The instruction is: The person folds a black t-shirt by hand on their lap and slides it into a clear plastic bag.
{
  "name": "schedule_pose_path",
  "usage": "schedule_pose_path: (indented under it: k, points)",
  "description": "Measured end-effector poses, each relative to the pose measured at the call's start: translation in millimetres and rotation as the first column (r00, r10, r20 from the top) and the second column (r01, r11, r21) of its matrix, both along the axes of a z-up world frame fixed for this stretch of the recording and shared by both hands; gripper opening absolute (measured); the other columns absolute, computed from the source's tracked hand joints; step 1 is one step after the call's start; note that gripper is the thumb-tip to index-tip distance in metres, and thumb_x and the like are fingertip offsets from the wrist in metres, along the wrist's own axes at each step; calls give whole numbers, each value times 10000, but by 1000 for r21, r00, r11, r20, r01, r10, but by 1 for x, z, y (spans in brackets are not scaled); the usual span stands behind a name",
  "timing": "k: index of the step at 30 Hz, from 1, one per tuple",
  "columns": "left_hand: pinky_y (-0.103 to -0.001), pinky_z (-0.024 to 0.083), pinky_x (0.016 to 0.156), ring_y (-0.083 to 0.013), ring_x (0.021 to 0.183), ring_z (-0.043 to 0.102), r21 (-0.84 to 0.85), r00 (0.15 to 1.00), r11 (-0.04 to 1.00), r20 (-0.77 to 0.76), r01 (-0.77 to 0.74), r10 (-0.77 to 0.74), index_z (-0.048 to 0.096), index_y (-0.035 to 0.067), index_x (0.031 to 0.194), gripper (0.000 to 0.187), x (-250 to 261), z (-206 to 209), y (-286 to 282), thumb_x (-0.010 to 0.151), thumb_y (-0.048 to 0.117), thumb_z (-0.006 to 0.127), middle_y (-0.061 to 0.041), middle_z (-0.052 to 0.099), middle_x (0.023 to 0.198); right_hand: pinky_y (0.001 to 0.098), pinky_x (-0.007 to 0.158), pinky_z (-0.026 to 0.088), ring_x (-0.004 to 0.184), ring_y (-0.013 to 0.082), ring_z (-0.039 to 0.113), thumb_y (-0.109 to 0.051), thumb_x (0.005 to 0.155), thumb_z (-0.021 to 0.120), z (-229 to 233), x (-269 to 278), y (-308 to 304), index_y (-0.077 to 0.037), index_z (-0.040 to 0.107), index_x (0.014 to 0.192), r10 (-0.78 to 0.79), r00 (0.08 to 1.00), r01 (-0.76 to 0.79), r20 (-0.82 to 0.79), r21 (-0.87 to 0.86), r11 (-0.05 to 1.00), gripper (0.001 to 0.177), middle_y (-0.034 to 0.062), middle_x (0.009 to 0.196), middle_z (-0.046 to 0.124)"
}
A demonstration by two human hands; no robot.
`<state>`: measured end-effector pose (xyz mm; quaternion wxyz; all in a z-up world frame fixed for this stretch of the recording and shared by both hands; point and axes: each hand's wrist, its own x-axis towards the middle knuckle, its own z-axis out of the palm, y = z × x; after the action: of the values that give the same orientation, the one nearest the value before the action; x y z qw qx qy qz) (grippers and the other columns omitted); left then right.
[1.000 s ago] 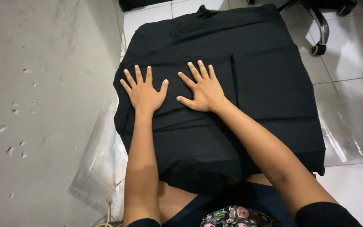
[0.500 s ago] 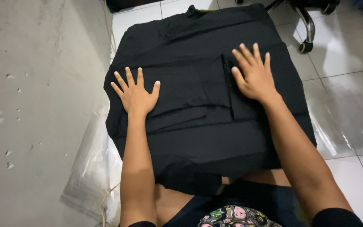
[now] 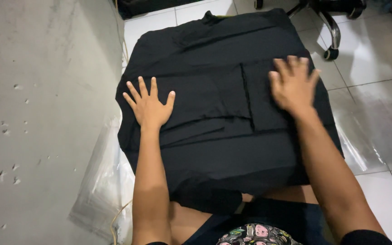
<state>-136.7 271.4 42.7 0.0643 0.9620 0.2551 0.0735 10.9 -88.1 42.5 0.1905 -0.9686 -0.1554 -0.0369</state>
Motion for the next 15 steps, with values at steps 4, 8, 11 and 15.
schedule_pose_path:
  k: [4, 8, 11, 15]
  points:
    - [-651, -71, 1203, -480, 1533, -44, -33, 1000, 999, 2, -8, 8, 297, 173, 1612, 866, -1, 5, -2, 935, 712, 339, -195, 140, 1691, 576, 918, 469, 1164, 471, 582, -261, 1041, 580, -47, 29, -67, -8, 592, 1467, -103, 929, 92, 356, 47, 995, 496, 289, 1340, 600]
    - [-650, -57, 1205, -480, 1533, -28, -14, 1000, 1000, 16, -12, 12, 306, 178, 1610, 855, -1, 4, -3, 938, 705, 339, -194, 154, 1689, 511, 918, 478, 1133, 411, 609, -485, 1000, 652, -32, 37, -96, -56, 597, 1443, -294, 947, 304, -126, 67, 950, 618, 229, 1263, 647]
    - [-633, -34, 1213, -452, 1538, 1, -37, 997, 999, 81, -9, 12, 358, 163, 1589, 830, -4, 2, -2, 940, 679, 393, -193, 184, 1680, 463, 878, 460, 1036, 361, 635, -428, 1002, 709, -8, 39, -101, -26, 668, 1267, -256, 889, 334, -379, 154, 930, 484, 198, 1165, 682]
    - [-682, 218, 1166, -450, 1466, 309, 84, 793, 996, 607, 1, -52, 719, 130, 1332, 492, -13, -3, -3, 922, 399, 668, -165, 500, 1526, 452, 933, 410, 1145, 327, 566, -259, 1042, 603, 42, 22, -85, -79, 598, 1252, -83, 789, 350, -609, 335, 875, 277, 156, 1259, 613]
